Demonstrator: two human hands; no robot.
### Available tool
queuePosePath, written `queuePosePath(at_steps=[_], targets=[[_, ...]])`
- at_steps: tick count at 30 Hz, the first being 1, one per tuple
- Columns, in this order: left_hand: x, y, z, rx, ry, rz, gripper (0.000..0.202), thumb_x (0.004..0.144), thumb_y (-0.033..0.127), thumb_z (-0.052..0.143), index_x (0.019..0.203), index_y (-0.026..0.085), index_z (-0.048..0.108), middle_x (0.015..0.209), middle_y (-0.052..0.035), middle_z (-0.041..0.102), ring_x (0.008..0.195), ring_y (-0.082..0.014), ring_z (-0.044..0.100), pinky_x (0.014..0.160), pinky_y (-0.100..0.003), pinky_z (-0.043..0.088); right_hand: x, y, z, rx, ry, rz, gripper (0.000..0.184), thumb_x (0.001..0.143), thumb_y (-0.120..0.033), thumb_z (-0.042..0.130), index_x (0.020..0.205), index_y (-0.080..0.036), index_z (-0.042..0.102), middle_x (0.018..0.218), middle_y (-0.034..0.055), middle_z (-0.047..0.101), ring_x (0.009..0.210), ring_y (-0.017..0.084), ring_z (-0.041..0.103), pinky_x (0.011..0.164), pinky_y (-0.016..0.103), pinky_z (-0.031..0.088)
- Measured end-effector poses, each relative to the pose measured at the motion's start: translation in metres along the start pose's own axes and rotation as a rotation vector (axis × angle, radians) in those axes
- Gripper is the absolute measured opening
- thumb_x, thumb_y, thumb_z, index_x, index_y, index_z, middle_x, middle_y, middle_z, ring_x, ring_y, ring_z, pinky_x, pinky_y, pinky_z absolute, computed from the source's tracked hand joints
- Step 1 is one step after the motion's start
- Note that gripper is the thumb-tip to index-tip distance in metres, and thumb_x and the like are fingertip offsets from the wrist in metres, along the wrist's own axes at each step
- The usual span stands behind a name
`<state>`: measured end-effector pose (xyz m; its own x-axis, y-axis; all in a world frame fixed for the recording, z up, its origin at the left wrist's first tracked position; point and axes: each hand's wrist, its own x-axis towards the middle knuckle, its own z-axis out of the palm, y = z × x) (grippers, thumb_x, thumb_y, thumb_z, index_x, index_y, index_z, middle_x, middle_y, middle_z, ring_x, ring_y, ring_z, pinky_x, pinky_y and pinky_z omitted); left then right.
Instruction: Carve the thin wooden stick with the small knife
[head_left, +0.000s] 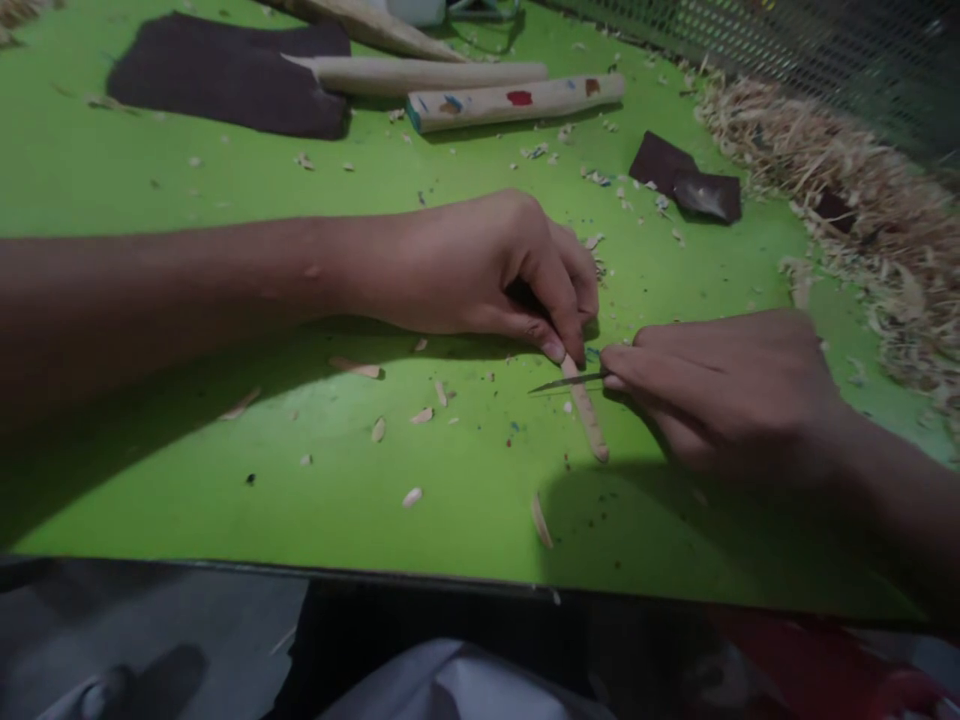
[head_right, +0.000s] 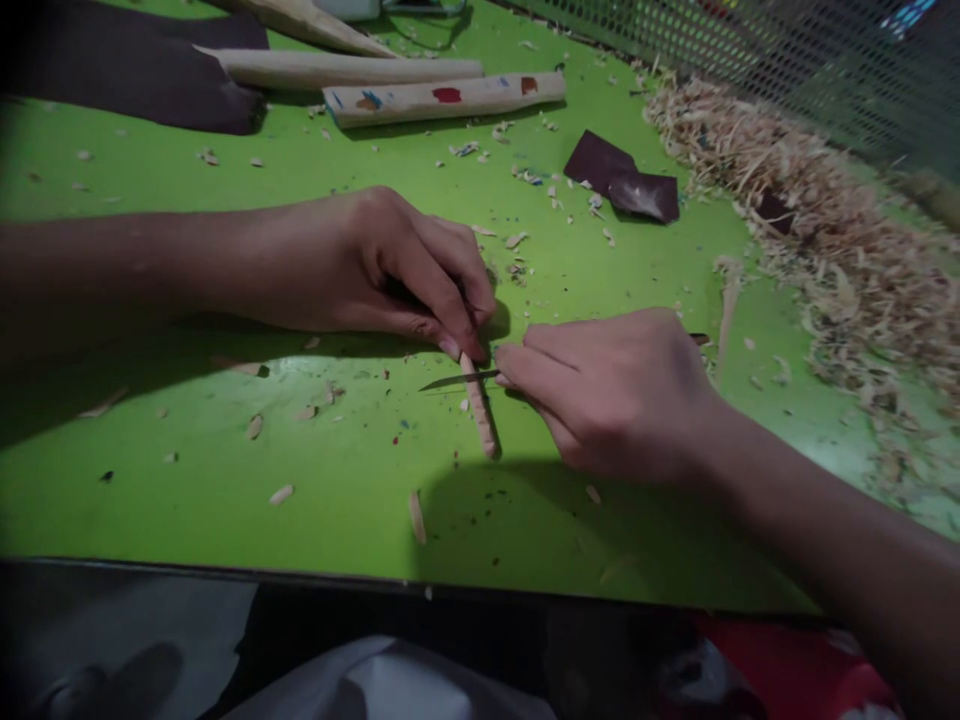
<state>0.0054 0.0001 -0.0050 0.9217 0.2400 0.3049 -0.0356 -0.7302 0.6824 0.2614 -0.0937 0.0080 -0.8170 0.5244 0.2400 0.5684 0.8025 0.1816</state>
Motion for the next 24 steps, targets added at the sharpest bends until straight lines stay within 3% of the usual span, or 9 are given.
queuePosePath(at_steps=[3,6,12,18,24], targets=[[0.002,-0.011,0.0,-0.022,0.016,0.074,0.015,0.094,0.021,0.075,0.103,0.023,0.087,0.104,-0.0051,0.083,0.093,-0.0184,0.073,0.079,-0.032,0.061,0.001,-0.002,-0.003,-0.024,-0.088,0.065,0.037,0.108,-0.028,0.046,0.081,-0.026,0.071,0.065,-0.0009,0.06,0.061,0.014,0.054,0.054,0.03,0.025],[0.002,-0.015,0.0,-0.052,0.018,0.115,0.013,0.089,0.028,0.08,0.099,0.026,0.088,0.103,-0.0059,0.084,0.09,-0.0222,0.074,0.074,-0.036,0.062,0.003,-0.003,-0.006,-0.022,-0.035,0.016,0.03,0.102,-0.02,0.05,0.079,-0.025,0.068,0.063,-0.0014,0.057,0.06,0.014,0.052,0.054,0.032,0.023],[-0.001,0.005,0.0,0.0,0.012,-0.01,0.018,0.099,0.01,0.069,0.105,0.009,0.086,0.107,-0.0135,0.082,0.099,-0.0177,0.072,0.086,-0.03,0.057,0.004,-0.002,-0.004,0.066,-0.039,0.02,0.032,0.107,-0.023,0.048,0.084,-0.024,0.069,0.069,-0.0016,0.064,0.061,0.013,0.056,0.057,0.03,0.028],[0.0,0.007,0.0,0.005,0.015,-0.041,0.021,0.092,0.001,0.074,0.105,0.013,0.086,0.107,-0.0096,0.083,0.096,-0.0138,0.073,0.081,-0.023,0.054,0.007,0.002,-0.005,0.161,-0.157,0.046,0.05,0.115,-0.036,0.036,0.08,-0.023,0.069,0.068,0.0005,0.064,0.061,0.012,0.06,0.056,0.027,0.034],[-0.001,0.006,0.001,-0.031,0.021,-0.038,0.021,0.093,0.0,0.073,0.105,0.011,0.086,0.106,-0.0113,0.082,0.094,-0.0136,0.072,0.081,-0.022,0.053,0.005,0.004,-0.005,0.257,-0.247,0.079,0.05,0.114,-0.041,0.036,0.086,-0.024,0.073,0.068,0.0011,0.064,0.064,0.014,0.063,0.06,0.025,0.043]])
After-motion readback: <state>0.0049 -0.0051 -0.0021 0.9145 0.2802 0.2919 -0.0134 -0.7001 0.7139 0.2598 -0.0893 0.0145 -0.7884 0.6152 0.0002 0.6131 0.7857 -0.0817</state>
